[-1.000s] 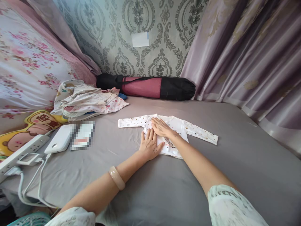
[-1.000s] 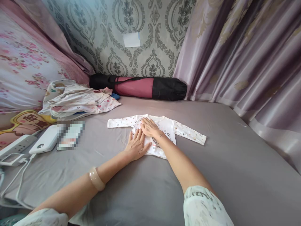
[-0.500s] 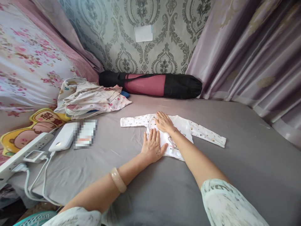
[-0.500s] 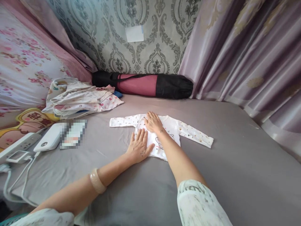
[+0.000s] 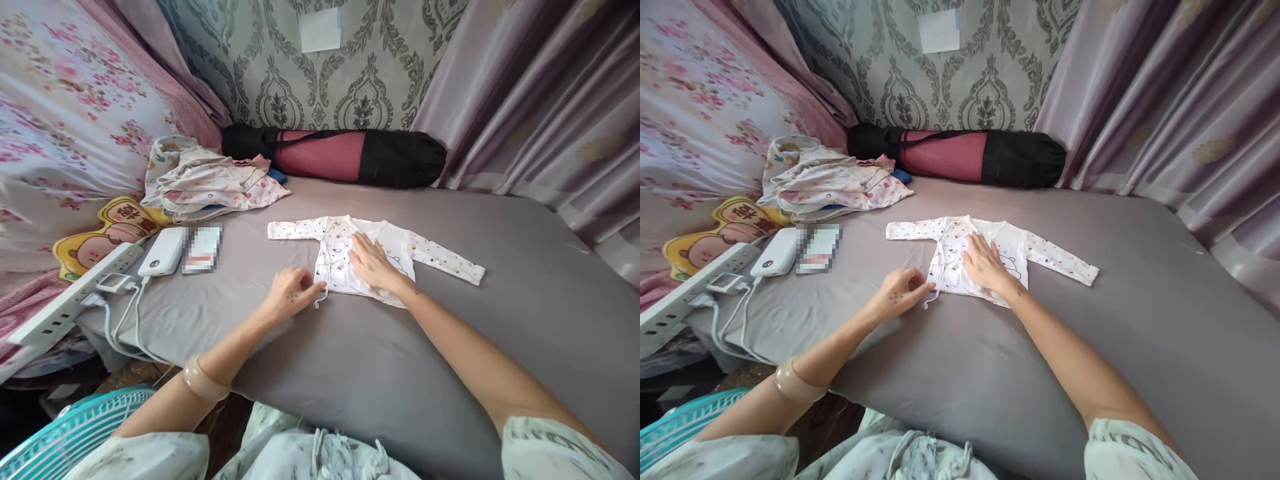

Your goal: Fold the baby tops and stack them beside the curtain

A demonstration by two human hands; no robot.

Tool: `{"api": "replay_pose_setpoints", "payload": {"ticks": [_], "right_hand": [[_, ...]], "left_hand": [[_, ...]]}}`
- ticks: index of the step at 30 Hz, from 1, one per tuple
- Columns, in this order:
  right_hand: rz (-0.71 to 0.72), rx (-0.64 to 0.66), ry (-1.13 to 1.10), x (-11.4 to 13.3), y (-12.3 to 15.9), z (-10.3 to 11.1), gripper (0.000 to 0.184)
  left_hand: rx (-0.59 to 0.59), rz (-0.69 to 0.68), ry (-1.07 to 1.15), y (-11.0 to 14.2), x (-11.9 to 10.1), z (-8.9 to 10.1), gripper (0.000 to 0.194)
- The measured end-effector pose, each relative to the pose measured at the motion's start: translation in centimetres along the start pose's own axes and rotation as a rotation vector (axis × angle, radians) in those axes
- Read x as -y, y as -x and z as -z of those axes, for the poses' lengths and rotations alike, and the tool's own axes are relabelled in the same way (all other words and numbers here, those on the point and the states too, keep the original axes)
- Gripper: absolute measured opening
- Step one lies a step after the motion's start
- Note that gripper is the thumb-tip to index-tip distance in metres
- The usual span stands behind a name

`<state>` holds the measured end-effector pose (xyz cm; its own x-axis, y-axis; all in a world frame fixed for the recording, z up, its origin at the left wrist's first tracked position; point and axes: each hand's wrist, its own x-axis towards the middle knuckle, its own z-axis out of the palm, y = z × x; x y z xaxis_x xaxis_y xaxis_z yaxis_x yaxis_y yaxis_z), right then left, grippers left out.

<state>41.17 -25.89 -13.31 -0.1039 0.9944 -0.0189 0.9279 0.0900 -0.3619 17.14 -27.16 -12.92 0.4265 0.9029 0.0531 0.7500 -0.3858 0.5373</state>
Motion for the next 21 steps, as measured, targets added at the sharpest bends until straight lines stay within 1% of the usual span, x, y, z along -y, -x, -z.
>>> {"api": "replay_pose_setpoints", "payload": {"ticks": [2,4,7,9,11,14,16,17,19,21], "right_hand": [[0.006,0.022,0.062,1.0,1.8,-0.9,0.066],[-0.001,0.016,0.108,1.6,2.6,-1.8,0.068],[-0.009,0.001,0.142,1.6,2.5,-2.6,0.068],[-0.009,-0.009,0.146,1.5,2.3,-2.7,0.068],[-0.005,-0.006,0.121,1.3,2.3,-2.5,0.067],[0.009,0.038,-0.008,1.0,2.4,-1.6,0.066],[-0.002,0.051,-0.14,0.6,2.6,-0.7,0.065],[-0.024,0.04,-0.202,0.2,2.7,-0.2,0.065],[-0.089,-0.014,-0.292,-0.6,3.0,0.9,0.064],[-0.156,-0.085,-0.334,-1.6,3.4,2.0,0.061]], "left_hand": [[0.06,-0.041,-0.053,1.1,-0.6,-0.3,0.041],[0.071,-0.063,-0.104,1.6,-1.4,-0.7,0.039],[0.091,-0.081,-0.148,1.7,-2.1,-1.1,0.028],[0.101,-0.1,-0.174,1.6,-2.2,-1.1,0.019],[0.113,-0.127,-0.172,1.3,-1.9,-0.8,0.016],[0.192,-0.134,-0.052,0.3,-1.0,0.8,0.021],[0.243,-0.102,0.033,-0.9,-0.5,2.4,0.029],[0.244,-0.076,0.048,-1.6,-0.4,3.3,0.031],[0.19,-0.03,0.046,-3.3,-0.5,4.6,0.033],[0.104,-0.023,0.03,-5.0,-1.4,5.3,0.033]]}}
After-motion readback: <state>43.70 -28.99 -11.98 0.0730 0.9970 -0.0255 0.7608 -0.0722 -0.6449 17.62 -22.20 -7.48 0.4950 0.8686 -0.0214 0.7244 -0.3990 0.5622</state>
